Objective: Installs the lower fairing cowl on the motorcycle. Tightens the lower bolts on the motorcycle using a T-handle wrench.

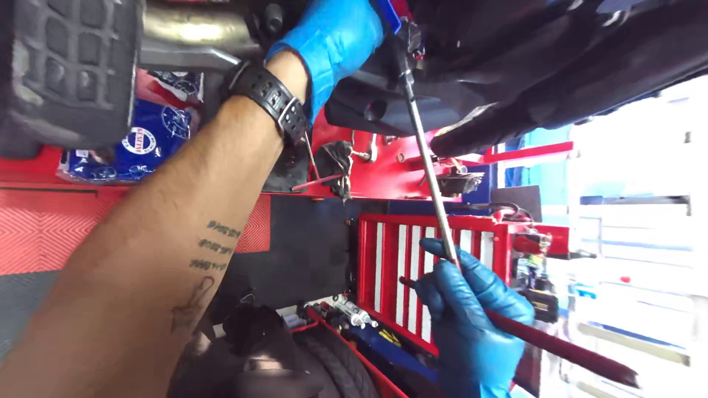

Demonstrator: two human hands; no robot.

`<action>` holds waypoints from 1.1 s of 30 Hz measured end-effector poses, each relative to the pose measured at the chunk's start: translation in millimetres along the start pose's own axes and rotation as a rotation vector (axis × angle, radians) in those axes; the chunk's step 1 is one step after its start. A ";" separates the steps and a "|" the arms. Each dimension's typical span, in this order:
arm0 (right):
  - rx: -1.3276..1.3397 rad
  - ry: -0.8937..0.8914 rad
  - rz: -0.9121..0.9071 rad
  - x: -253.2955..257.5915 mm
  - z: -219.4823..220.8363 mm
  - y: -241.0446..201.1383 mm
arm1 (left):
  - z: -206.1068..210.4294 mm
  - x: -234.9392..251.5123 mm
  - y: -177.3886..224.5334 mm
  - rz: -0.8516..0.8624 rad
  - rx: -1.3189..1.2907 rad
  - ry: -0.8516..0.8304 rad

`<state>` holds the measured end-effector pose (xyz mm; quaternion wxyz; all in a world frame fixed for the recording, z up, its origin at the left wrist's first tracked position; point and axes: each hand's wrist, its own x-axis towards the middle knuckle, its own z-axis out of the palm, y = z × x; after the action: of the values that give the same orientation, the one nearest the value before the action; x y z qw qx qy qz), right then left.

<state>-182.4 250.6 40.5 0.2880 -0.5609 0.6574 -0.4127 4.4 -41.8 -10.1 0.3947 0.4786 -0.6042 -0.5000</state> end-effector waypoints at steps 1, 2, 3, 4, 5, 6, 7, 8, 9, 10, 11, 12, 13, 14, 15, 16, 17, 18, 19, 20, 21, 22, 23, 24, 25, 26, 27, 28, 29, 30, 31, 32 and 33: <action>-0.031 -0.010 -0.018 -0.3 -2.4 0.2 | 0.8 -2.3 0.9 -0.011 0.001 0.007; -0.067 -0.022 -0.032 1.1 -6.0 -0.3 | 1.5 -2.1 -2.4 -0.012 -0.009 0.010; -0.095 -0.037 -0.032 4.0 -10.5 -2.6 | 0.9 4.8 -14.4 0.023 -0.026 0.007; -0.120 -0.051 -0.026 7.8 -15.9 -5.7 | -1.0 21.1 -38.2 0.111 -0.046 -0.009; -0.133 -0.059 -0.016 12.5 -20.6 -9.5 | -2.8 45.7 -70.3 0.222 -0.072 -0.021; -0.135 -0.059 0.000 17.3 -23.9 -13.6 | -3.8 63.6 -91.8 0.276 -0.104 -0.034; -0.129 -0.062 0.015 22.7 -26.2 -16.8 | -4.9 70.0 -98.4 0.291 -0.120 -0.045; -0.117 -0.067 0.027 27.4 -27.1 -19.5 | -4.7 62.5 -89.2 0.257 -0.099 -0.039; -0.098 -0.070 0.037 30.8 -26.4 -22.2 | -4.4 43.9 -65.7 0.189 -0.053 -0.022; -0.085 -0.064 0.044 33.0 -24.4 -25.5 | -3.1 20.6 -32.2 0.088 -0.023 0.004; -0.074 -0.057 0.051 33.9 -22.4 -28.8 | -1.5 6.0 -9.3 0.016 0.009 0.031; -0.073 -0.057 0.059 34.4 -21.7 -31.6 | -0.8 0.6 0.4 -0.018 0.019 0.039; -0.075 -0.059 0.066 35.1 -22.1 -34.7 | -0.5 0.4 1.8 -0.018 0.013 0.042; -0.083 -0.062 0.079 36.5 -24.2 -39.3 | -0.2 1.6 0.2 -0.003 -0.004 0.038; -0.113 -0.071 0.093 39.5 -28.5 -45.4 | -0.4 1.9 -1.8 0.010 -0.032 0.029; -0.156 -0.086 0.108 44.1 -34.9 -53.0 | -0.3 2.5 -3.5 0.019 -0.057 0.022; -0.203 -0.106 0.122 49.7 -42.6 -61.3 | 0.5 3.1 -4.6 0.016 -0.070 0.023; -0.253 -0.130 0.135 55.7 -50.6 -69.3 | 0.9 3.6 -5.0 0.014 -0.073 0.024; -0.305 -0.160 0.137 61.5 -58.4 -76.2 | 0.8 3.4 -5.2 0.005 -0.072 0.024; -0.363 -0.193 0.134 66.5 -65.2 -82.3 | 0.7 3.3 -5.7 -0.006 -0.067 0.019; -0.435 -0.223 0.132 70.1 -69.1 -88.9 | 0.7 3.4 -6.5 -0.012 -0.058 0.017; -0.506 -0.248 0.133 71.6 -69.0 -95.1 | 0.8 3.1 -6.8 -0.021 -0.051 0.020; -0.559 -0.261 0.135 70.9 -66.0 -98.5 | 0.8 2.6 -7.1 -0.034 -0.041 0.016; -0.582 -0.257 0.130 67.9 -60.7 -97.7 | 1.2 2.7 -7.7 -0.041 -0.033 0.013; -0.578 -0.233 0.123 62.9 -53.6 -92.7 | 1.0 3.1 -7.8 -0.045 -0.021 0.002; -0.542 -0.206 0.115 57.1 -46.7 -84.5 | 0.5 4.0 -8.1 -0.046 -0.014 -0.005; -0.488 -0.188 0.114 51.3 -40.5 -74.7 | 0.2 5.0 -9.0 -0.046 -0.011 -0.001; -0.418 -0.165 0.123 45.7 -35.2 -63.8 | 0.0 5.7 -9.6 -0.043 -0.010 0.003; -0.346 -0.141 0.130 40.7 -30.7 -52.6 | -0.1 6.1 -9.0 -0.040 -0.015 0.001; -0.277 -0.120 0.136 36.2 -26.6 -42.2 | 0.5 6.2 -8.4 -0.036 -0.027 -0.002; -0.210 -0.102 0.134 32.7 -22.4 -33.6 | 0.0 6.6 -8.1 -0.036 -0.040 -0.016; -0.145 -0.085 0.132 29.5 -18.3 -27.1 | -0.5 6.8 -8.6 -0.034 -0.066 -0.033; -0.091 -0.073 0.127 27.1 -15.2 -22.7 | -1.3 6.7 -8.8 -0.028 -0.097 -0.053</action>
<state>-189.4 226.9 70.0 0.3118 -0.5453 0.6987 -0.3424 5.6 -49.0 -18.5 0.3943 0.4540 -0.5828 -0.5466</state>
